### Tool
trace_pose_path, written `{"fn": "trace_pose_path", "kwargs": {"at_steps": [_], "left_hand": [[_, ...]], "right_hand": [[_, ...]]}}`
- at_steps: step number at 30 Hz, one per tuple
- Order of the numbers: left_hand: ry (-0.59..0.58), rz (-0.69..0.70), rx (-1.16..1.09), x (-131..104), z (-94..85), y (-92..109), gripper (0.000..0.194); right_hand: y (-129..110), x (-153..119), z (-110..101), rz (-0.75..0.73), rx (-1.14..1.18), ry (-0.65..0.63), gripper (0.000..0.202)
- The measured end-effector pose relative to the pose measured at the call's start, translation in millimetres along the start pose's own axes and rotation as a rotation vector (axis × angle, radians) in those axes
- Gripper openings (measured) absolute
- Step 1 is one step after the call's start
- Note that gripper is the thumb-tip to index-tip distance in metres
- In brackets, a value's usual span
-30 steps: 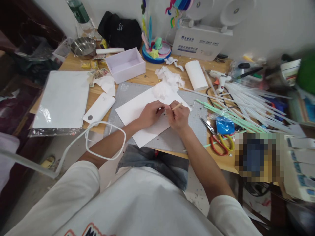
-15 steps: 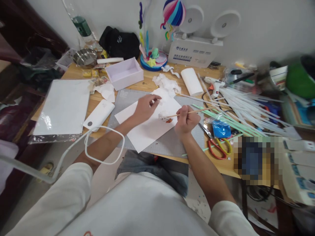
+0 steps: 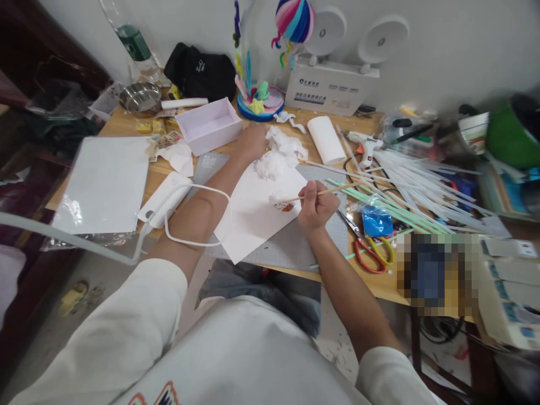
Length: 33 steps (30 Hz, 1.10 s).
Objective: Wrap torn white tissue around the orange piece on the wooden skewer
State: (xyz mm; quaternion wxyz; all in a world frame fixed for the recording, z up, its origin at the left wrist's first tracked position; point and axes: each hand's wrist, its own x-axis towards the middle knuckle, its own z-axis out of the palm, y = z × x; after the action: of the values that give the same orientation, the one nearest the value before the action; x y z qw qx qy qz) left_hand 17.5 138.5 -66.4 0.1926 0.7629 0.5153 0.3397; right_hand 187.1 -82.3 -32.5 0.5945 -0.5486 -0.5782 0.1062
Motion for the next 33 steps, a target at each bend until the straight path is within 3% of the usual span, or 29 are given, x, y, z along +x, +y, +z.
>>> {"fn": "trace_pose_path", "kwargs": {"at_steps": [3, 6, 12, 16, 19, 22, 24, 26, 33], "left_hand": [[-0.022, -0.129, 0.080, 1.8, 2.0, -1.4, 0.020], [-0.014, -0.173, 0.079, 3.1, -4.7, 5.9, 0.018], [0.071, -0.130, -0.030, -13.0, -38.2, 28.2, 0.008], [-0.009, -0.063, -0.165, -57.9, -72.9, 49.9, 0.004], [-0.197, -0.113, -0.346, -104.8, -98.5, 63.5, 0.017], [-0.415, -0.143, -0.457, -147.0, -111.8, 69.9, 0.024], [-0.549, -0.137, -0.454, -167.4, -110.5, 71.1, 0.021], [-0.608, -0.124, -0.442, -180.6, -103.0, 71.5, 0.017], [-0.528, -0.114, -0.402, -189.6, -77.4, 75.5, 0.014]], "right_hand": [[-1.4, 0.6, -0.3, 0.008, -0.004, 0.001, 0.055], [-0.9, 0.7, -0.8, 0.012, 0.013, 0.008, 0.054], [4.4, 0.6, -1.2, 0.062, -0.005, 0.018, 0.057], [4.1, -0.6, -1.4, 0.054, 0.014, -0.004, 0.055], [0.0, -2.2, -2.5, 0.003, 0.051, -0.049, 0.055], [-4.2, -3.1, -3.6, -0.026, 0.067, -0.111, 0.056], [-5.7, -2.9, -3.7, -0.055, 0.038, -0.168, 0.058], [-5.9, -2.0, -2.9, -0.091, -0.009, -0.213, 0.059], [-1.2, 2.7, 0.3, -0.099, -0.110, -0.120, 0.056]]}}
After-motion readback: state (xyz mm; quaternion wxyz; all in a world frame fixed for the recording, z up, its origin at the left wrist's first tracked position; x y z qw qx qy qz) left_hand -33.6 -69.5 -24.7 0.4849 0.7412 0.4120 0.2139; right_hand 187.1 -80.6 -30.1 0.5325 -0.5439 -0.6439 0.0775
